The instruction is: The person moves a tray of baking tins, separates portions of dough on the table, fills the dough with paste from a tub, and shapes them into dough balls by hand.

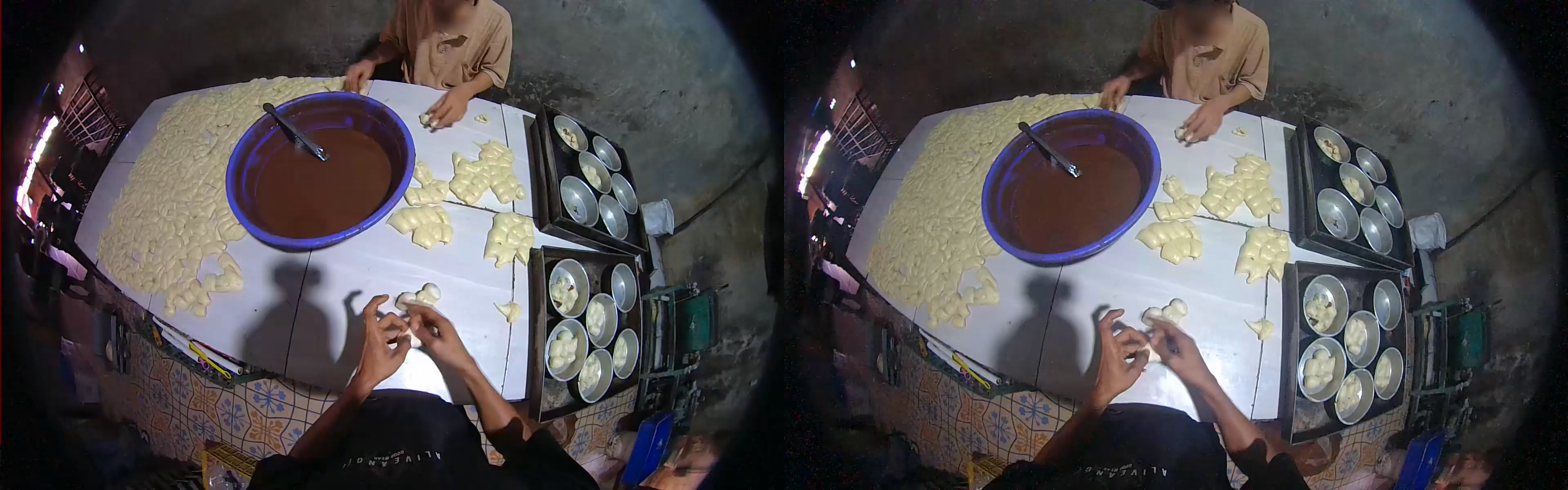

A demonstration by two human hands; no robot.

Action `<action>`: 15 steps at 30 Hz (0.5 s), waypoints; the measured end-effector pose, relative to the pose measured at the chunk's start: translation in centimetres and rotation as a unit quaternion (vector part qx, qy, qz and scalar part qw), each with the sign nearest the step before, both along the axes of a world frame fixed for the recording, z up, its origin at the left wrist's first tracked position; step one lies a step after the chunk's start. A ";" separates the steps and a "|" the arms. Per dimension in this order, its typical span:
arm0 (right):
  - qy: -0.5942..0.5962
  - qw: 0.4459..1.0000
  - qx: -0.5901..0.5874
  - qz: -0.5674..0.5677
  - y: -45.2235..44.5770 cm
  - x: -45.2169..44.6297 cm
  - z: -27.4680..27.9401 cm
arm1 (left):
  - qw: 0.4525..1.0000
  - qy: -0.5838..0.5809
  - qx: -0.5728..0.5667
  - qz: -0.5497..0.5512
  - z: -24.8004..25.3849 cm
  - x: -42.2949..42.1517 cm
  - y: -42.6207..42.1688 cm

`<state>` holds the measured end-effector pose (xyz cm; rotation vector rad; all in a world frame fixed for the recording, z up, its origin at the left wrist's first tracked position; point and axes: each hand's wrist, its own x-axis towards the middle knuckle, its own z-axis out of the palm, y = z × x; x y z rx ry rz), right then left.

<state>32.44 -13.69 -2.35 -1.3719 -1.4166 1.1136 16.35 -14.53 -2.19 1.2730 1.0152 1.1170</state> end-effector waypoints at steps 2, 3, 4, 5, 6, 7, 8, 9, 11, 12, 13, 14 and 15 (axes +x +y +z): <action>0.237 0.860 -0.367 0.263 1.3 1.7 0.0 | 0.993 -0.085 -0.055 -0.059 2.0 -0.5 0.1; 0.202 0.863 -0.352 0.300 1.8 1.5 1.7 | 0.992 -0.115 -0.030 -0.047 1.8 -0.6 0.3; 0.207 0.864 -0.351 0.296 3.0 1.6 1.2 | 0.988 -0.147 -0.008 -0.035 1.5 -0.7 0.6; 0.096 0.943 -0.137 0.287 4.3 1.6 0.0 | 0.994 -0.100 0.040 0.029 1.0 -0.4 1.0; -0.024 0.962 0.084 0.259 5.5 1.7 -0.5 | 0.990 -0.052 0.089 0.093 0.2 0.1 1.5; 0.002 0.975 0.005 0.224 7.2 1.6 0.1 | 0.980 0.080 0.081 0.161 -1.4 0.0 2.2; 0.028 0.979 -0.075 0.187 8.5 1.6 0.6 | 0.981 0.080 0.078 0.156 -3.1 0.2 3.0; -0.011 0.979 -0.049 0.197 10.0 2.2 -2.6 | 0.989 0.069 0.002 0.128 -4.0 0.6 4.1; -0.148 0.956 -0.027 0.251 12.0 2.9 -4.5 | 0.985 0.075 -0.118 0.102 -3.2 1.3 5.9; -0.150 0.955 -0.026 0.256 12.2 3.0 -4.3 | 0.984 0.073 -0.118 0.108 -3.7 1.5 6.4; -0.175 0.959 -0.025 0.221 12.0 2.9 -4.4 | 0.987 0.049 -0.120 0.098 -4.7 1.5 6.5; -0.200 0.962 -0.025 0.182 11.8 3.0 -4.4 | 0.989 0.026 -0.121 0.085 -5.6 1.6 6.5; -0.262 0.937 0.028 0.229 11.8 3.1 -4.0 | 0.988 0.003 -0.129 0.089 -5.9 2.0 6.5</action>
